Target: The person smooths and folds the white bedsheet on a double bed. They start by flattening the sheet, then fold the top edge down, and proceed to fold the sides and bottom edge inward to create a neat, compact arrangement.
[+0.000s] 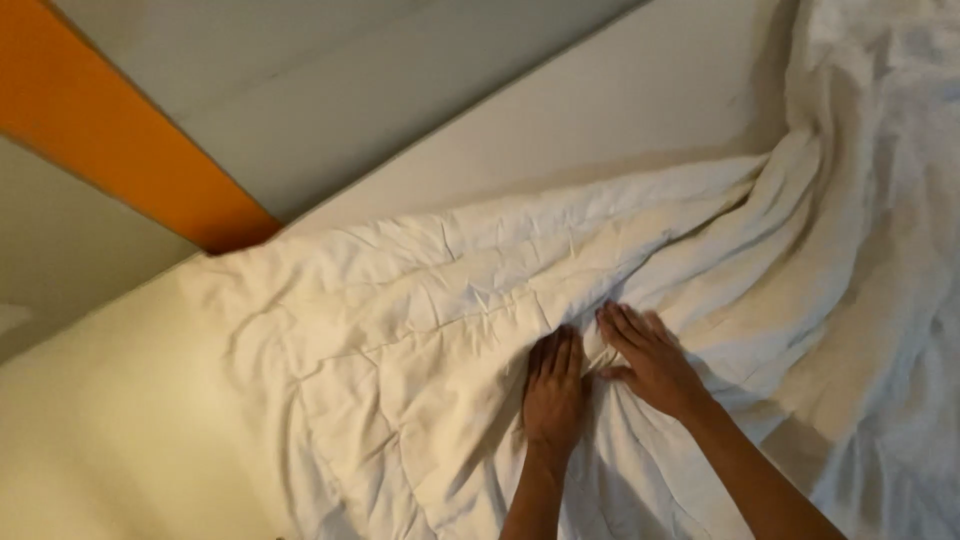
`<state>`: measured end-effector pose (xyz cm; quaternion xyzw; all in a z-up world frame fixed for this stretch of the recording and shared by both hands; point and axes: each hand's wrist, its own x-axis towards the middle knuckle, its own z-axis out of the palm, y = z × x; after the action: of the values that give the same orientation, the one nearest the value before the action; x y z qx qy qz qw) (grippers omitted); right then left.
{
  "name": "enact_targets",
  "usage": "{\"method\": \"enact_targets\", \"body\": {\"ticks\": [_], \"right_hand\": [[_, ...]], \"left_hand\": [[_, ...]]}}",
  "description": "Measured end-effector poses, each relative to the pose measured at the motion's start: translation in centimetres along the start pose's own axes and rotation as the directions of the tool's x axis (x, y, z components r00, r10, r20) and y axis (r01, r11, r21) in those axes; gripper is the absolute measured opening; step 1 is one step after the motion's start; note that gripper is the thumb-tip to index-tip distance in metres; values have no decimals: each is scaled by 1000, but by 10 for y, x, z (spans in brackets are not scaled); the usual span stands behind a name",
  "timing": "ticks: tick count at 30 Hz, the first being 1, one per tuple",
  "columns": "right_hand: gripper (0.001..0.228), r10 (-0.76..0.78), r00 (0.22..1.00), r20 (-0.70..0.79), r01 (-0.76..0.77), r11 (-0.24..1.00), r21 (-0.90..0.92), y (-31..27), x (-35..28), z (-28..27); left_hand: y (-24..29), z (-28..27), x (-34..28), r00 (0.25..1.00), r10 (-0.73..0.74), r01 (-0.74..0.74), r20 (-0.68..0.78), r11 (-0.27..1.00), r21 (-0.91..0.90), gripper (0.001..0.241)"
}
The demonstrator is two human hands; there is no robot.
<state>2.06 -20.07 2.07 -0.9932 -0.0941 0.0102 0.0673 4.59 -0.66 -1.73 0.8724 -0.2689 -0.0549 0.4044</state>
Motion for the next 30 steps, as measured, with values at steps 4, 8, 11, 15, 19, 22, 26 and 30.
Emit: {"method": "enact_targets", "body": {"ticks": [4,8,11,15,19,22,26,30], "right_hand": [[61,27,999,-47,-29,999,-34,4,1,23],[47,60,978,-200,-74,995,-61,-9,1,19],[45,54,975,-215,-66,997,-48,-12,4,12],[44,75,977,-201,-77,997,-4,-25,29,-5],[43,-6,980,-196,2,1000,-17,-50,44,-15],[45,-27,991,-134,16,997,-78,-59,41,-7],[36,212,975,-60,-200,966,166,-50,51,-15],[31,372,902,-218,-286,895,342,-50,98,-48]], "left_hand": [[-19,35,-3,991,108,-98,-80,988,119,63],[-15,24,0,977,180,-162,-117,975,150,58],[-9,13,1,971,173,-158,-166,982,103,58],[-7,-19,10,982,90,-95,-163,995,-21,61],[-26,-25,3,959,154,-144,-237,988,58,58],[-38,-9,-3,965,152,-138,-214,987,77,58],[-17,-46,-3,978,111,-112,-175,994,8,41],[-24,-73,41,990,-1,-21,-140,987,-162,28]]}}
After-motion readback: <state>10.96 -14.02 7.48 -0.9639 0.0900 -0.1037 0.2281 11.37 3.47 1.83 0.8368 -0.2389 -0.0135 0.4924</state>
